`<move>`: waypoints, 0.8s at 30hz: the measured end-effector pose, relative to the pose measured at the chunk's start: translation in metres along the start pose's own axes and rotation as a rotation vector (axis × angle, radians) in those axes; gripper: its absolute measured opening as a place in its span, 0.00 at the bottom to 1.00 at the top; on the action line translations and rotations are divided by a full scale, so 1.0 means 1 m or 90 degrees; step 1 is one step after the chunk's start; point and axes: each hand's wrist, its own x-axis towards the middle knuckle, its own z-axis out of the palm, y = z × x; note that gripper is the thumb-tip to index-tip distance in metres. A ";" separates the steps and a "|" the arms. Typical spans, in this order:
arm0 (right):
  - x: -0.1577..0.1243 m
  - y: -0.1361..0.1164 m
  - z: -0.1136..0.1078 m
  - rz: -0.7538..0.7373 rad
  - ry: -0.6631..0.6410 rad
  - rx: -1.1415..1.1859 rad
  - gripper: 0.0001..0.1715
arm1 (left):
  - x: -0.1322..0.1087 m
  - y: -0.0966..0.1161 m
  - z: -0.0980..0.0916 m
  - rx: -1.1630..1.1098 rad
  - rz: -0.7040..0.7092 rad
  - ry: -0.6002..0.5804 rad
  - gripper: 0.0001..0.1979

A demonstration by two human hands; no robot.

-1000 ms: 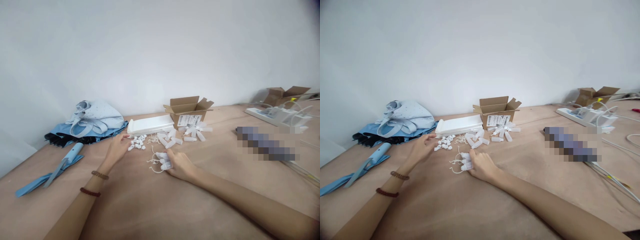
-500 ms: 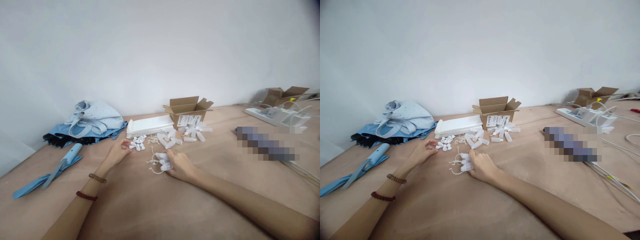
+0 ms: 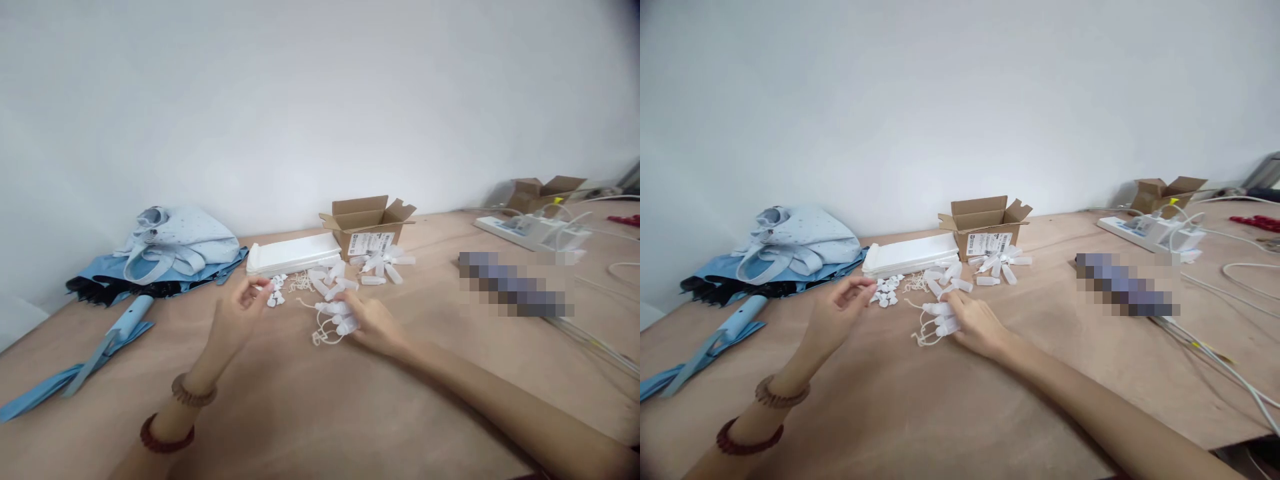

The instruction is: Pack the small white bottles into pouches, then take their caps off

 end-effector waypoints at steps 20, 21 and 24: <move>0.003 0.006 -0.017 -0.264 0.185 -0.170 0.14 | -0.021 -0.004 0.037 -0.287 -0.208 -0.316 0.19; 0.004 0.010 -0.017 -0.258 0.193 -0.168 0.15 | -0.019 -0.003 0.033 -0.309 -0.219 -0.279 0.19; 0.006 0.017 -0.017 -0.243 0.209 -0.158 0.15 | -0.016 0.001 0.026 -0.376 -0.242 -0.203 0.16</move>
